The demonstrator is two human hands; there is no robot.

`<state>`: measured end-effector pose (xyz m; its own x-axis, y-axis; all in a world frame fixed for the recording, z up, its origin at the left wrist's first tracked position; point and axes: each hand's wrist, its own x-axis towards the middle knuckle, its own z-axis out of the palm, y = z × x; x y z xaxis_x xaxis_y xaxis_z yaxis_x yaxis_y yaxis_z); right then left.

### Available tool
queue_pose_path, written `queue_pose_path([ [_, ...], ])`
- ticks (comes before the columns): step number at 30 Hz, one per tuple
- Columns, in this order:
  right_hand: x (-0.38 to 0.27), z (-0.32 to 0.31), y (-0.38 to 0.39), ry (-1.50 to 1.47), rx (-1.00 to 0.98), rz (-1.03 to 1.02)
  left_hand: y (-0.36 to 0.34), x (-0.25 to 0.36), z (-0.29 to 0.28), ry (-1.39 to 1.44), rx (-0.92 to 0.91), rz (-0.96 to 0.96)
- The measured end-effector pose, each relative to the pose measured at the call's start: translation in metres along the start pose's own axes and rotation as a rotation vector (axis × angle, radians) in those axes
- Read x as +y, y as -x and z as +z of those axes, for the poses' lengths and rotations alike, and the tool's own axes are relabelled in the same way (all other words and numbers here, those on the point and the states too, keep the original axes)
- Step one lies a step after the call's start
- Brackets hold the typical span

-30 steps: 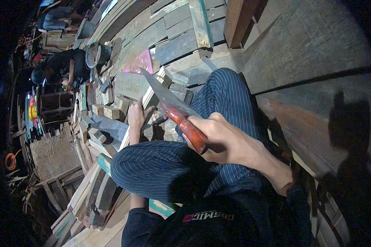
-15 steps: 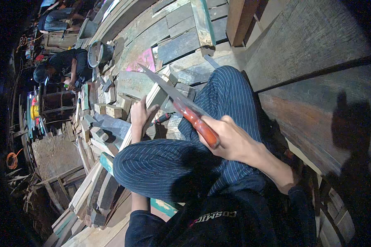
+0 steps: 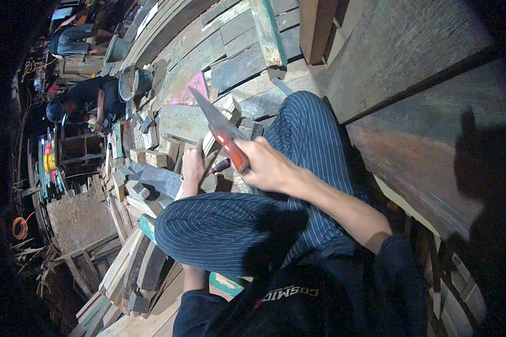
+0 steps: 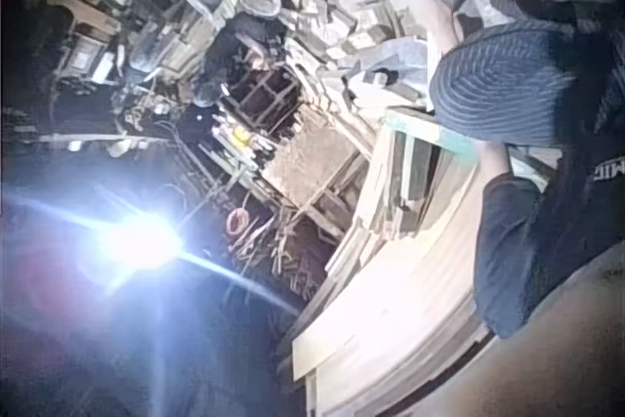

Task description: Sawing a wooden plank using a hand saw while sitting on the floor.

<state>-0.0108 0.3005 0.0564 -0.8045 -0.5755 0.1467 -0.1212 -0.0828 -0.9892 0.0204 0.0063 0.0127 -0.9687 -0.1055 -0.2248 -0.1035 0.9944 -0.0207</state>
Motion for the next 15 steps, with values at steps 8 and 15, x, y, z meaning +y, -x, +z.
queue_pose_path([
  [8,-0.001,-0.012,0.016,0.082,-0.049,0.059,-0.005,-0.024,0.002,0.029,0.146,0.067],
  [15,-0.035,-0.029,0.042,0.100,-0.121,0.061,-0.002,-0.023,0.000,-0.032,0.072,0.052],
])
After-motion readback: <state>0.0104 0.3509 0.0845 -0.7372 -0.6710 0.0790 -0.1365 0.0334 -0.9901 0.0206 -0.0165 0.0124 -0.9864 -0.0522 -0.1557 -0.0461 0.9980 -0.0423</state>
